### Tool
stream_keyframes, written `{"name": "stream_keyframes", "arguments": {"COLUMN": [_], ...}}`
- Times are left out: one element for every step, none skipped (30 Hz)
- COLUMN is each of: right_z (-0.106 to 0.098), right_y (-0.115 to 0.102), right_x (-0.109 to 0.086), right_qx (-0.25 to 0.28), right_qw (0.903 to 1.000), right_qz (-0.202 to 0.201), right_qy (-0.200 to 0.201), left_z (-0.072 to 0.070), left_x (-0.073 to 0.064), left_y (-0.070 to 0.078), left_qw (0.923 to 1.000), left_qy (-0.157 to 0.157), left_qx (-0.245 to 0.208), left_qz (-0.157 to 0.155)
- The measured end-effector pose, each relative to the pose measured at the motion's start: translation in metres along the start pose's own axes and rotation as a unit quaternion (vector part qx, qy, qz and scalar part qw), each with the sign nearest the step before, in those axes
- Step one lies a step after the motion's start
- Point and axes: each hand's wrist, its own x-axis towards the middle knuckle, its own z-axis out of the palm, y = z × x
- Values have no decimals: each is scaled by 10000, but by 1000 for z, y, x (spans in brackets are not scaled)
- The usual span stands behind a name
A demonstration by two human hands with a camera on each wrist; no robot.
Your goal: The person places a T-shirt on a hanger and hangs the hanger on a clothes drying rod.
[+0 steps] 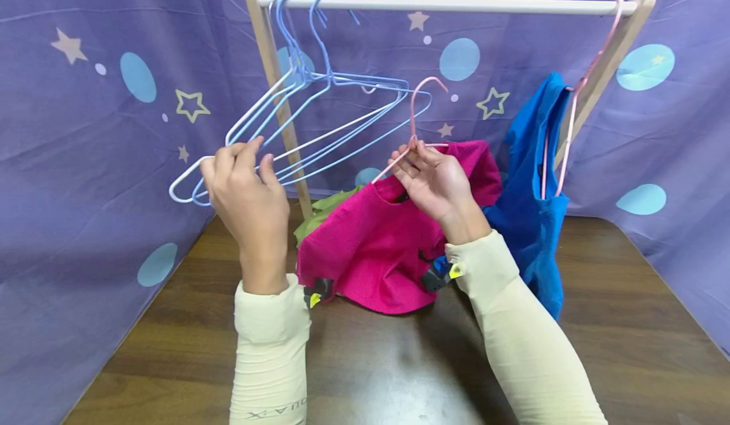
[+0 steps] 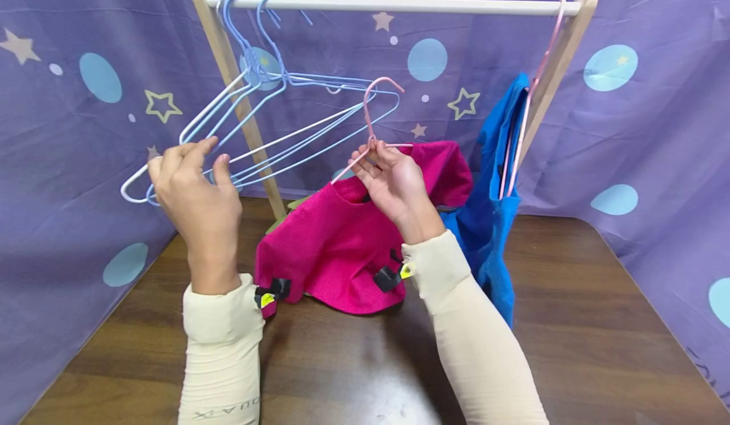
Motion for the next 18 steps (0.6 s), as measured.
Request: {"name": "stream_keyframes", "arguments": {"right_z": [2, 5, 8, 10, 13, 16, 19, 23, 26, 30, 34, 39, 43, 47, 51, 55, 58, 61], "right_y": [-3, -6, -9, -12, -16, -19, -22, -26, -29, -32, -34, -37, -39, -42, -44, -47, -49, -52], "right_x": [2, 4, 6, 9, 10, 12, 14, 15, 16, 18, 19, 20, 21, 22, 23, 24, 25, 26], "right_qx": [4, -9, 18, 61, 116, 149, 125, 102, 88, 53, -6, -76, -140, -189, -243, -279, -338, -388], "right_qw": [10000, 9999, 9998, 9996, 9993, 9990, 9988, 9985, 9982, 9978, 9974, 9970, 9965, 9959, 9955, 9952, 9947, 9941], "right_qz": [-2, -12, -16, -15, -2, 12, 7, 13, 26, 51, 84, 127, 174, 220, 252, 288, 319, 344], "right_qy": [74, 146, 210, 282, 354, 423, 474, 537, 597, 659, 716, 765, 807, 853, 879, 897, 922, 957], "left_z": [0, 0, 0, 0, 0, 0, 0, 0, 1, 1, 1, 1, 1, 2, 2, 2, 2, 3], "left_x": [0, 0, 0, 0, 1, 1, 1, 1, 1, 1, 1, 1, 1, 1, 1, 1, 0, 0], "left_y": [0, 0, 0, -1, -1, -1, -1, -1, -2, -2, -2, -3, -3, -3, -3, -3, -3, -3], "left_qw": [10000, 10000, 10000, 10000, 10000, 10000, 10000, 10000, 9999, 9999, 9999, 9999, 9998, 9998, 9997, 9997, 9996, 9995], "left_qy": [-18, -32, -43, -50, -52, -57, -60, -65, -72, -73, -78, -80, -84, -84, -91, -95, -107, -116], "left_qx": [-1, -4, -1, 5, 10, 17, 26, 28, 29, 32, 40, 44, 53, 35, 48, 58, 66, 69], "left_qz": [-12, -10, -12, -24, -34, -47, -58, -69, -84, -98, -113, -129, -145, -195, -210, -230, -250, -269]}}
